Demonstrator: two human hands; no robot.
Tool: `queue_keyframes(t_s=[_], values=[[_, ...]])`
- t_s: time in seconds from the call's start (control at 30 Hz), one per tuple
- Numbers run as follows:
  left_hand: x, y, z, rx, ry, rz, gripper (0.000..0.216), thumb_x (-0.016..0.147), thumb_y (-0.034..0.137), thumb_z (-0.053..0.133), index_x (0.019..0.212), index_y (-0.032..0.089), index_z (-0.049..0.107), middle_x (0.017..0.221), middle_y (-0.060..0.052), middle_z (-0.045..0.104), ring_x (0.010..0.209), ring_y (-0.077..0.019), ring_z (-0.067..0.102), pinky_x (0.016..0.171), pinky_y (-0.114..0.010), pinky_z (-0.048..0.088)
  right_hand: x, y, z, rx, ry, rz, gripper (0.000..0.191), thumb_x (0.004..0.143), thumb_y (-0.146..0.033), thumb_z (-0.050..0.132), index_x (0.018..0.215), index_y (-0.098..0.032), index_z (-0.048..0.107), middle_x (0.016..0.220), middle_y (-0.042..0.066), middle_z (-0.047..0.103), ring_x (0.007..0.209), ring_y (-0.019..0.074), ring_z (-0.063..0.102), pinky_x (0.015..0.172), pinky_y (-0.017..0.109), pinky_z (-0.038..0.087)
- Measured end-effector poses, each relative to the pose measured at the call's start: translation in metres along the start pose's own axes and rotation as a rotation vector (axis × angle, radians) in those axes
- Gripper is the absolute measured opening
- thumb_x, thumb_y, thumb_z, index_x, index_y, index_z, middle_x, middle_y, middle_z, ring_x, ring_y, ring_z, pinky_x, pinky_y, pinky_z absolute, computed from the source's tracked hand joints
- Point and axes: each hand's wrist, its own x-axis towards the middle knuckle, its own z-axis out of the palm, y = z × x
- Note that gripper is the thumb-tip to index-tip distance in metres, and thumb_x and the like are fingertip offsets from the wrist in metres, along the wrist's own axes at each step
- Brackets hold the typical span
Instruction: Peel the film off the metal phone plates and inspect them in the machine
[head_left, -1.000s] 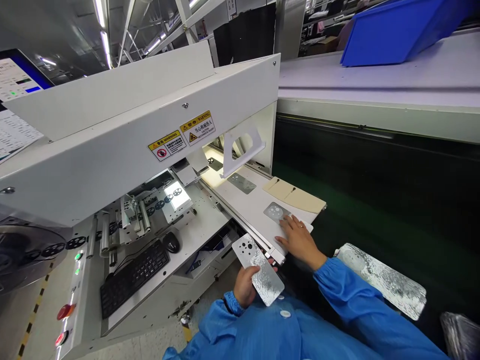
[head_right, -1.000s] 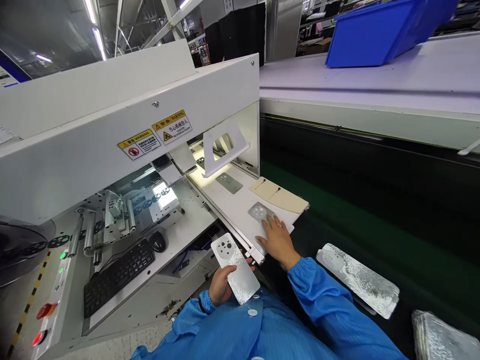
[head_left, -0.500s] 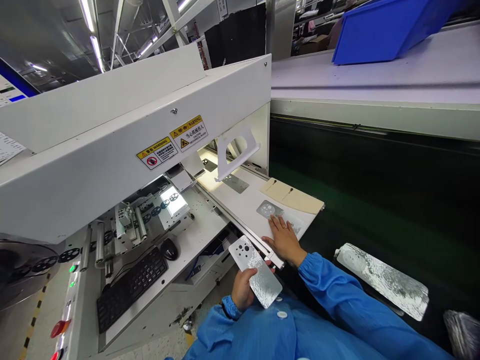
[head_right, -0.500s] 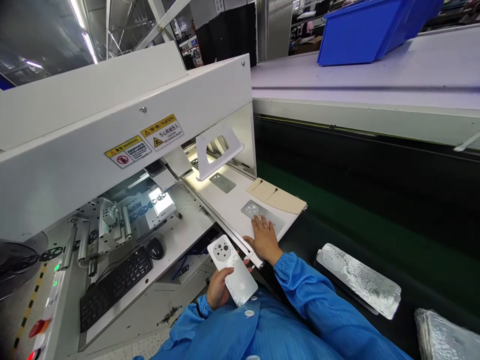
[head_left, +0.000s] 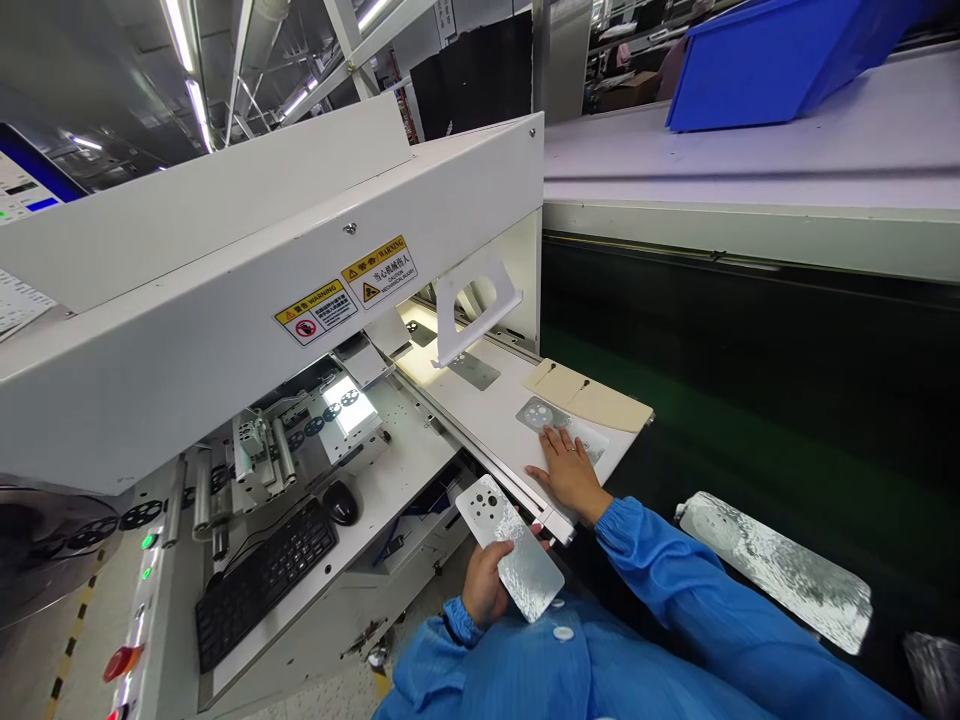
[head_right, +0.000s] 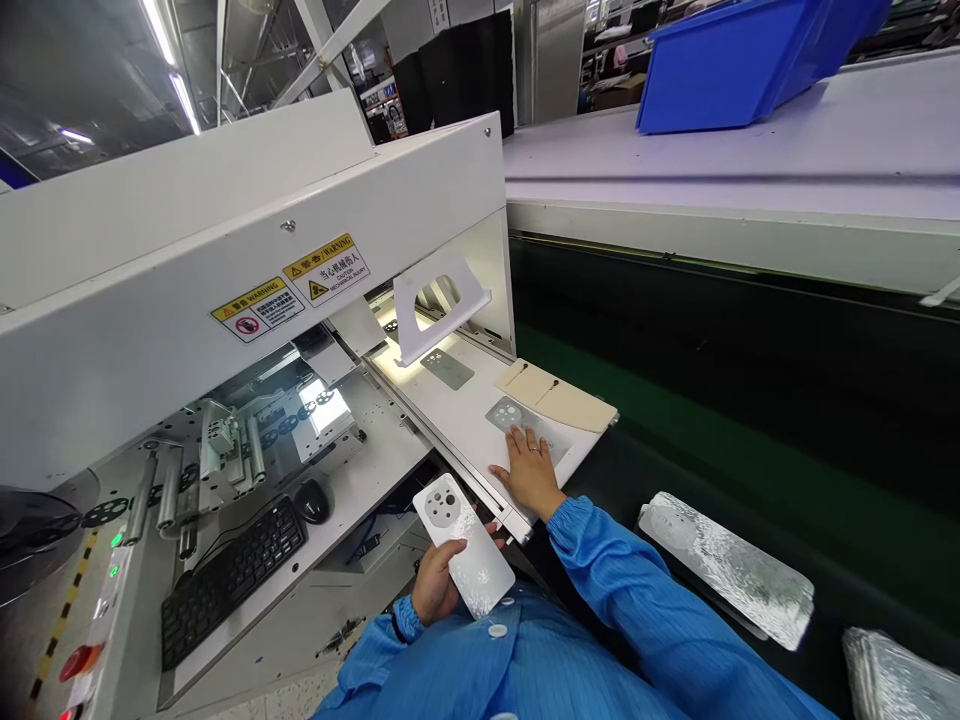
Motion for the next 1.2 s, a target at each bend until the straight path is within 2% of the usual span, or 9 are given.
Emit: queue_keyframes(t_s=[0.73, 0.93, 1.0, 1.1, 1.2], values=[[0.002, -0.005, -0.013, 0.024, -0.02, 0.037, 0.066, 0.06, 0.03, 0.071, 0.122, 0.01, 0.059, 0.104, -0.017, 0.07, 0.102, -0.0369, 0.064, 0.088, -0.048, 0.048, 0.005, -0.003, -0.006, -0.001, -0.008, 0.011, 0.067, 0.091, -0.053, 0.033, 0.142, -0.009, 0.039, 0.153, 0.015, 0.029, 0.142, 0.0336, 0.02, 0.115, 0.051, 0.017], [0.002, -0.006, -0.014, 0.009, -0.005, 0.038, 0.067, 0.06, 0.03, 0.071, 0.123, 0.011, 0.058, 0.105, -0.017, 0.07, 0.103, -0.037, 0.063, 0.088, -0.049, 0.049, 0.003, -0.005, -0.009, 0.052, 0.074, -0.004, 0.063, 0.09, -0.051, 0.039, 0.138, -0.01, 0.044, 0.15, 0.017, 0.035, 0.14, 0.0357, 0.024, 0.113, 0.055, 0.02], [0.0, -0.005, -0.011, 0.013, -0.008, 0.035, 0.067, 0.06, 0.031, 0.072, 0.122, 0.01, 0.058, 0.103, -0.017, 0.07, 0.104, -0.0374, 0.063, 0.089, -0.049, 0.049, -0.004, -0.007, -0.016, 0.113, 0.147, -0.052, 0.059, 0.09, -0.049, 0.041, 0.133, -0.009, 0.05, 0.147, 0.018, 0.039, 0.139, 0.036, 0.027, 0.112, 0.054, 0.024], [-0.002, -0.002, -0.003, 0.002, -0.021, 0.016, 0.068, 0.06, 0.038, 0.075, 0.119, 0.009, 0.059, 0.103, -0.018, 0.07, 0.106, -0.0385, 0.061, 0.09, -0.05, 0.048, -0.026, -0.013, -0.029, 0.312, 0.255, -0.158, 0.048, 0.091, -0.046, 0.04, 0.121, -0.014, 0.059, 0.134, 0.017, 0.054, 0.127, 0.0322, 0.045, 0.105, 0.051, 0.037], [0.001, 0.001, 0.004, -0.02, -0.046, 0.058, 0.062, 0.063, 0.042, 0.074, 0.113, 0.007, 0.062, 0.104, -0.02, 0.069, 0.11, -0.0382, 0.06, 0.096, -0.05, 0.045, -0.059, -0.019, -0.044, 0.556, 0.224, -0.169, 0.039, 0.091, -0.046, 0.041, 0.108, -0.02, 0.064, 0.109, 0.012, 0.068, 0.101, 0.0261, 0.062, 0.09, 0.044, 0.051]])
